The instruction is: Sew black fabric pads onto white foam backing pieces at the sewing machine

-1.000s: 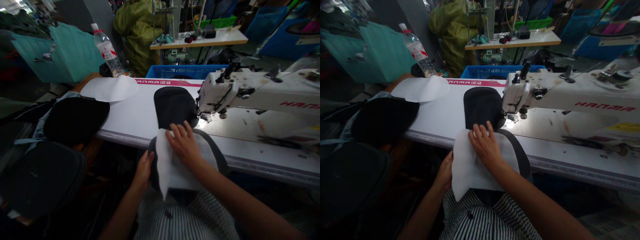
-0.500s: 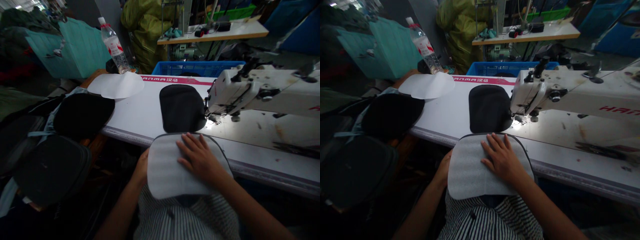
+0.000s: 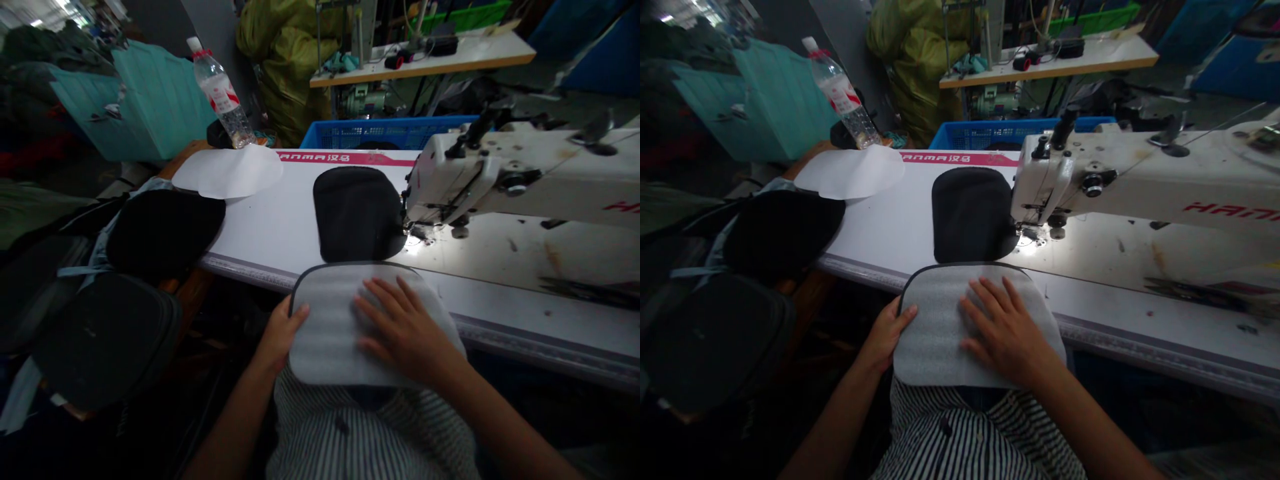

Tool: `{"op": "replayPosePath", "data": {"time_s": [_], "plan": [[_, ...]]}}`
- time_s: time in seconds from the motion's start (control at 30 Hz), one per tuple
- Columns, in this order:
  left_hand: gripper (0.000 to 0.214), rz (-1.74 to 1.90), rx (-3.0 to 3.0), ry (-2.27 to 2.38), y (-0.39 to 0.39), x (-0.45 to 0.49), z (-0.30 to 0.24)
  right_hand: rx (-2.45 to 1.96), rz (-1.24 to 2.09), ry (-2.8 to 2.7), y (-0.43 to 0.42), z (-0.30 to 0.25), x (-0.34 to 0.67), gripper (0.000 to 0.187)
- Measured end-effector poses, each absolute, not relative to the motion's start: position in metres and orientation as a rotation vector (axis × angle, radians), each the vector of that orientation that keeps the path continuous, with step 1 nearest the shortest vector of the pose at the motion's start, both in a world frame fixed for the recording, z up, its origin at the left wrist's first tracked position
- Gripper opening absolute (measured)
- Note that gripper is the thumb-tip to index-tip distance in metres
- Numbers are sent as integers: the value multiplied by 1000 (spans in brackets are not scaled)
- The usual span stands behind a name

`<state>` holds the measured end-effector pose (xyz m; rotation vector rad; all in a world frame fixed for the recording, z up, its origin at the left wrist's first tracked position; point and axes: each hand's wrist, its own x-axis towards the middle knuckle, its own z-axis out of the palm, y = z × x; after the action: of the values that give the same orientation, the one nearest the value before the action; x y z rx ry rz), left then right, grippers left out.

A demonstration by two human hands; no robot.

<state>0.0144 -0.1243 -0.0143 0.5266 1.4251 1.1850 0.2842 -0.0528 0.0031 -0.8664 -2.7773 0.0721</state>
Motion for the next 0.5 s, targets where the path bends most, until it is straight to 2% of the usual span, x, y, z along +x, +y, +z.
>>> {"op": "replayPosePath", "data": {"time_s": [0.07,0.23,0.37,0.5], "plan": [[57,1209,485,1427,-124,13,-13,-726,103,-2845,-74,3,295,74],[59,1202,447,1429,-125,18,-11,-765,24,-2802,-112,-1,314,52],[62,1226,398,1378,-128,36,-12,-838,-18,-2772,-121,9,291,58],[63,1280,163,1356,-129,53,-15,-876,7,-2640,-118,28,267,52]]}}
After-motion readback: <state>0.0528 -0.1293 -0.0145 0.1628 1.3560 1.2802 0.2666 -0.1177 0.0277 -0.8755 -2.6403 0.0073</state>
